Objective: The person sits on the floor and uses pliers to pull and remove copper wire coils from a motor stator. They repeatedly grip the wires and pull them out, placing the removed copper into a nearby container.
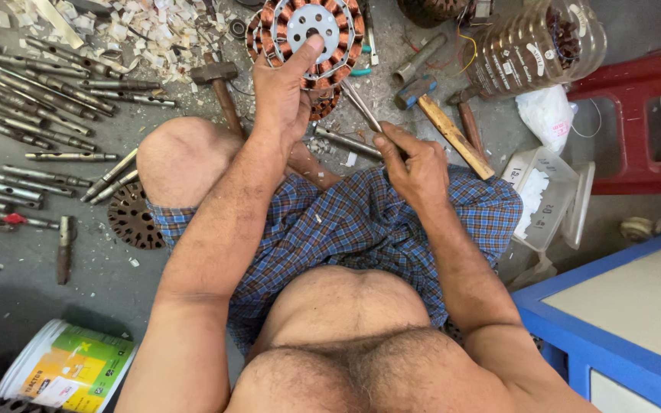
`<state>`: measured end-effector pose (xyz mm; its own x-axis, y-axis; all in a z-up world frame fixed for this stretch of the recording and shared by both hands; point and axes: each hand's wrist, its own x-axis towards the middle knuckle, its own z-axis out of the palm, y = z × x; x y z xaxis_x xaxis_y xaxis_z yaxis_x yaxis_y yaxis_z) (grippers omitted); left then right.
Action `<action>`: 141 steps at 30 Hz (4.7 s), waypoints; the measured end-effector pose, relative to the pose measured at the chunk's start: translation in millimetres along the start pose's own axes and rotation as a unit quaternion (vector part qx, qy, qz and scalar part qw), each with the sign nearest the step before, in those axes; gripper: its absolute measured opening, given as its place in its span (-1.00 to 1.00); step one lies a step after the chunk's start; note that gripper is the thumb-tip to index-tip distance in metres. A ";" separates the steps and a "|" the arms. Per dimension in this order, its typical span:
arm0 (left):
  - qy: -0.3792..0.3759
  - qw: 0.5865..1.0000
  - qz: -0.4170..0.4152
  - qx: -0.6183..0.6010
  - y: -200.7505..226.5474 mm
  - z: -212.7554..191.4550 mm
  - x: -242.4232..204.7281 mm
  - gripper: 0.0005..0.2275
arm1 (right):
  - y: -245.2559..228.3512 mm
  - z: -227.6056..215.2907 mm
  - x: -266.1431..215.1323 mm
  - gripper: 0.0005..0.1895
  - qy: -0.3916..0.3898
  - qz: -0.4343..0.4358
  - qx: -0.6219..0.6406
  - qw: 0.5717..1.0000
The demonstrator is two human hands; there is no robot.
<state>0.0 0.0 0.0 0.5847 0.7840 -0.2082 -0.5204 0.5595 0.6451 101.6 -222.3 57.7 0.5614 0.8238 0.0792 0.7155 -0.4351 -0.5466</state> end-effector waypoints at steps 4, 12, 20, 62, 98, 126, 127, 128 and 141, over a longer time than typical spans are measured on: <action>-0.041 0.995 -0.065 -0.060 22.3 11.5 -10.4 -0.60 | 1.3 16.9 -0.6 -0.67 -0.043 0.001 0.250 0.967; 0.085 0.995 -0.017 0.048 32.3 0.9 -2.7 -0.66 | 13.6 19.8 7.0 -0.71 -0.072 -0.075 0.161 0.982; 0.136 0.982 0.121 0.050 51.5 -45.2 3.2 -0.69 | 82.9 20.0 23.5 -0.74 -0.061 -0.046 -0.192 0.978; 0.064 0.962 0.250 -0.090 99.8 -45.4 -6.3 -0.68 | 49.9 176.5 257.1 -0.60 -0.182 -0.196 -0.382 0.884; -0.007 0.895 0.287 0.343 72.0 -15.5 -6.9 -0.62 | 14.9 23.6 73.2 -0.78 0.065 -0.165 0.484 0.857; -0.176 0.784 0.331 0.495 62.5 13.8 -40.1 -0.65 | -1.4 -15.5 -20.3 -0.11 -0.326 0.152 0.406 0.840; -0.181 0.783 0.333 0.493 62.4 14.0 -40.4 -0.66 | -2.2 -17.1 -18.8 -0.10 -0.332 0.143 0.422 0.832; -0.187 0.782 0.336 0.491 61.9 14.4 -40.3 -0.66 | -2.8 -20.5 -17.9 -0.09 -0.337 0.133 0.437 0.823; -0.233 0.710 0.342 0.570 66.5 20.4 -48.6 -0.61 | -9.6 -63.5 -1.9 -0.16 -0.413 0.134 0.391 0.811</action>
<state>-50.4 -6.4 68.0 0.7181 0.4452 0.5348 -0.0953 -0.6984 0.7093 120.0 -242.8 115.7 -0.0486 0.8402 -0.5401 -0.0507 -0.5422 -0.8387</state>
